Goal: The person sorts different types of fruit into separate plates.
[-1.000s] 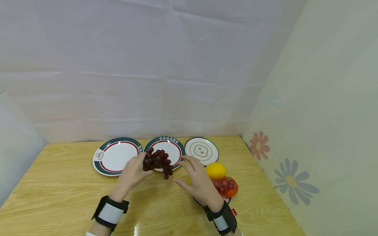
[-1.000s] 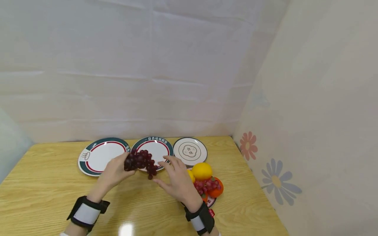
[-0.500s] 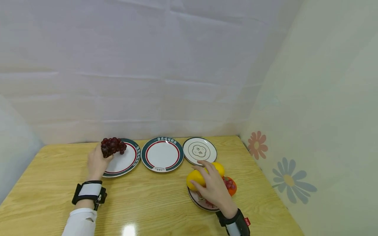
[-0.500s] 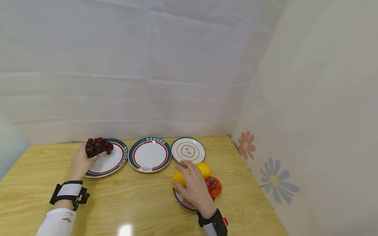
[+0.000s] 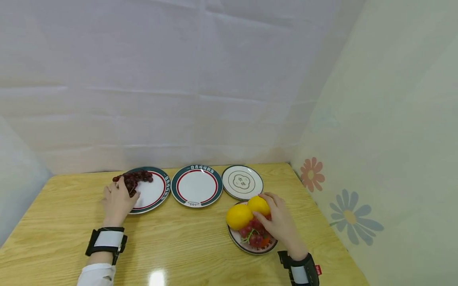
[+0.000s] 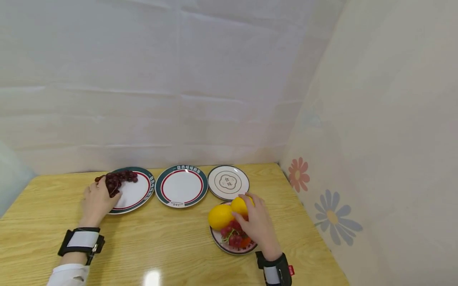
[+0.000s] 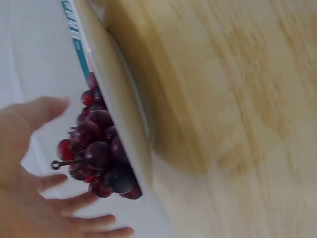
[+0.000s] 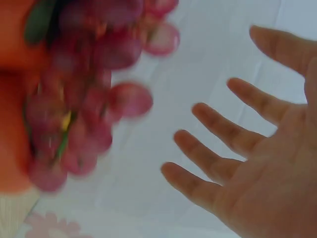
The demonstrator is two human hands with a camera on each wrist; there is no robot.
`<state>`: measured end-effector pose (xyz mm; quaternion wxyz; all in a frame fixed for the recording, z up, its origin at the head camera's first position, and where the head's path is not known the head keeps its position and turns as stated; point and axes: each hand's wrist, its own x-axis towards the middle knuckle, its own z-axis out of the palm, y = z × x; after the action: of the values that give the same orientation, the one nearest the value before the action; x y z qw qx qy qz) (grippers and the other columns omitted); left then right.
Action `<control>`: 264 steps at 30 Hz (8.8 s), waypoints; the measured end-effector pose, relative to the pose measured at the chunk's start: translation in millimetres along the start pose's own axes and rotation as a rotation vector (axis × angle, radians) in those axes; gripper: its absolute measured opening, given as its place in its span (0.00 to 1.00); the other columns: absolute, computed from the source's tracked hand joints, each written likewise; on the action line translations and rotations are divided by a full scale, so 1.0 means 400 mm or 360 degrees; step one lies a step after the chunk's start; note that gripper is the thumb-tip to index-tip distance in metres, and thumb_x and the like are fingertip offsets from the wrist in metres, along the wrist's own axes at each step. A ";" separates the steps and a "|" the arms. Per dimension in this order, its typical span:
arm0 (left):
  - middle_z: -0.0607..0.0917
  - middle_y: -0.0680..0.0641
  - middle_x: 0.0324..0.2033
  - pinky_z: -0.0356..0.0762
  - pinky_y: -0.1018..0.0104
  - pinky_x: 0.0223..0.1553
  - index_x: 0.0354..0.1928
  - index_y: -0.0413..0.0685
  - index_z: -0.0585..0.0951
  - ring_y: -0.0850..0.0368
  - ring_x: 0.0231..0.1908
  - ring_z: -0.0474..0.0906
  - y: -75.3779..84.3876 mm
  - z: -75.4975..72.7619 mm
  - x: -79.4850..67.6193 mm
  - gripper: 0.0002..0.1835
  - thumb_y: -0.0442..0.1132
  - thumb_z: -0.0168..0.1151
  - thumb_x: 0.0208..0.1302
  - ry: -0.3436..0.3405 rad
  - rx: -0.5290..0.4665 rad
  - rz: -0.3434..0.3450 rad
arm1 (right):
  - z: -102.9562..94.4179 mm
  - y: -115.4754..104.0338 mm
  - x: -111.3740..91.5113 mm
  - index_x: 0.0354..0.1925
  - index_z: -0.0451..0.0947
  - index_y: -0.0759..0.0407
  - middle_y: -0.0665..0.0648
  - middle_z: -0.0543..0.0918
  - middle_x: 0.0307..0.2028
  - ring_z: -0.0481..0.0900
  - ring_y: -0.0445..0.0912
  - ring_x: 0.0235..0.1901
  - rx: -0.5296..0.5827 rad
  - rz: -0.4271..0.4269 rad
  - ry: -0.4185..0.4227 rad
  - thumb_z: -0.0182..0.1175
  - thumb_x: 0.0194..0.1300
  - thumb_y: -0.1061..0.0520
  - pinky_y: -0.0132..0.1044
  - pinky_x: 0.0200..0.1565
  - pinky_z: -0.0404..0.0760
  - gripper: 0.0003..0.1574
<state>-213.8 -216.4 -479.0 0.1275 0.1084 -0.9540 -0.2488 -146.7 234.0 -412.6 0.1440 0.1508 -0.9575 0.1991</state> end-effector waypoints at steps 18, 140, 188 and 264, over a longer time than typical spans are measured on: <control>0.67 0.37 0.62 0.63 0.30 0.56 0.62 0.44 0.69 0.34 0.63 0.57 0.139 0.031 -0.190 0.31 0.52 0.59 0.60 -0.0080 0.0123 0.0633 | 0.013 0.084 -0.027 0.55 0.74 0.53 0.58 0.77 0.54 0.73 0.52 0.50 0.0008 0.0146 -0.0715 0.70 0.49 0.62 0.57 0.52 0.76 0.33; 0.64 0.39 0.65 0.51 0.24 0.57 0.65 0.49 0.66 0.35 0.66 0.49 0.174 0.003 -0.216 0.36 0.59 0.56 0.60 -0.0091 0.0206 0.0565 | 0.352 -0.145 0.359 0.62 0.64 0.49 0.59 0.70 0.55 0.73 0.54 0.49 -0.0295 -0.0025 -0.0576 0.68 0.52 0.43 0.47 0.45 0.82 0.42; 0.64 0.40 0.66 0.52 0.24 0.58 0.64 0.49 0.67 0.35 0.66 0.49 0.162 -0.011 -0.222 0.35 0.59 0.56 0.60 -0.0080 0.0193 0.0545 | 0.300 -0.240 0.269 0.58 0.68 0.44 0.58 0.70 0.56 0.72 0.55 0.48 -0.0310 -0.0263 -0.0350 0.70 0.44 0.37 0.45 0.38 0.83 0.43; 0.65 0.39 0.65 0.53 0.25 0.58 0.64 0.49 0.68 0.34 0.66 0.50 0.145 -0.021 -0.228 0.35 0.58 0.58 0.59 -0.0058 0.0208 0.0550 | 0.223 0.139 0.352 0.66 0.59 0.62 0.73 0.68 0.58 0.71 0.65 0.52 -0.0351 0.0324 -0.0589 0.61 0.60 0.45 0.56 0.48 0.78 0.42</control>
<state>-133.5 -146.0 -460.0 0.1438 -0.0536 -0.9747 -0.1626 -313.9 212.4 -462.4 -0.0393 0.0708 -0.9938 0.0759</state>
